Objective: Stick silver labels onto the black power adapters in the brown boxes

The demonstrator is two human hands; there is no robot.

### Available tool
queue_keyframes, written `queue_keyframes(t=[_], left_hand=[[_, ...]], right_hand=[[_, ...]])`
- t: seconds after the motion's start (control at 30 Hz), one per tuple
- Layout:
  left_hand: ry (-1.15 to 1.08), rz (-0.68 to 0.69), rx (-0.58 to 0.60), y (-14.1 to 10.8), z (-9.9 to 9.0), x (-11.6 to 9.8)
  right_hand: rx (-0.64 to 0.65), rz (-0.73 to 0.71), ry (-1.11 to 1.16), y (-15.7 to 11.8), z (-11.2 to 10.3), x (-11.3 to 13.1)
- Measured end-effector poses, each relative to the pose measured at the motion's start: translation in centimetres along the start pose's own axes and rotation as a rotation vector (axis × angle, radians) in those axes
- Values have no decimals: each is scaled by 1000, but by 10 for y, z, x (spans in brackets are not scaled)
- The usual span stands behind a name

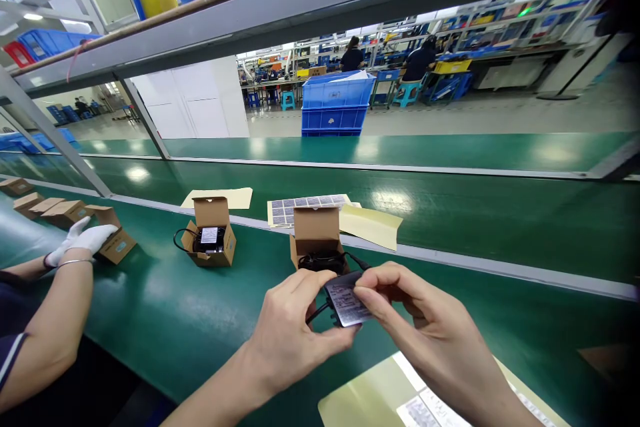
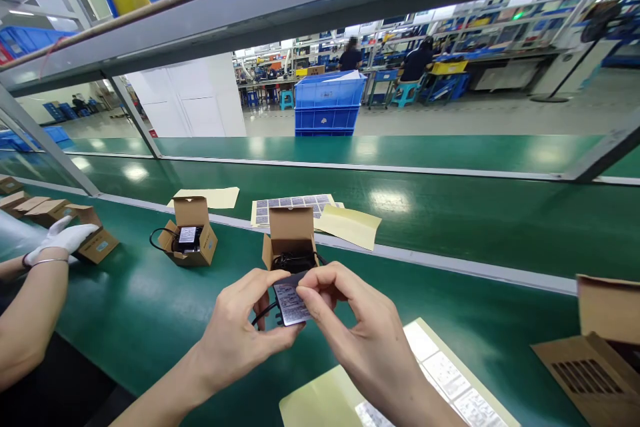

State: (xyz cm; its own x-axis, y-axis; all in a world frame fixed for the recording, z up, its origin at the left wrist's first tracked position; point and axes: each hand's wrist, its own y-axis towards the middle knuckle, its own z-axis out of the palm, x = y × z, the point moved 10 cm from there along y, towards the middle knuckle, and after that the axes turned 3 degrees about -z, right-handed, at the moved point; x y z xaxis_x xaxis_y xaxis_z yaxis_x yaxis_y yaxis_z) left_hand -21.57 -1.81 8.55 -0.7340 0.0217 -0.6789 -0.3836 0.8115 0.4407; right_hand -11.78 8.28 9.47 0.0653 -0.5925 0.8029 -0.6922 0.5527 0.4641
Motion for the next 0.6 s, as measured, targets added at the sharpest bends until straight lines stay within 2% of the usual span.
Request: queue_keyframes(t=[0.13,0.23,0.4,0.47,0.5,0.6], left_hand=[[20,12,-5,0,-1,0],[13,16,-3,-1,0,0],[43,98,-65,-4,-2,-6],[63,132,-85,-5,-2,-7],[73,144,-87,-6,-1,-7],[92,176,-78,-5,2,-6]], right_hand=[[11,0,-22,1,1,1],[-2,-51,-80,-2,1,8],[-145,-232,-272,-7,-6,20],[-178,-162,-262,-3,-10,8],[-146,-76,-208,0,-8,-3],[68,184,75,3,16,-35]])
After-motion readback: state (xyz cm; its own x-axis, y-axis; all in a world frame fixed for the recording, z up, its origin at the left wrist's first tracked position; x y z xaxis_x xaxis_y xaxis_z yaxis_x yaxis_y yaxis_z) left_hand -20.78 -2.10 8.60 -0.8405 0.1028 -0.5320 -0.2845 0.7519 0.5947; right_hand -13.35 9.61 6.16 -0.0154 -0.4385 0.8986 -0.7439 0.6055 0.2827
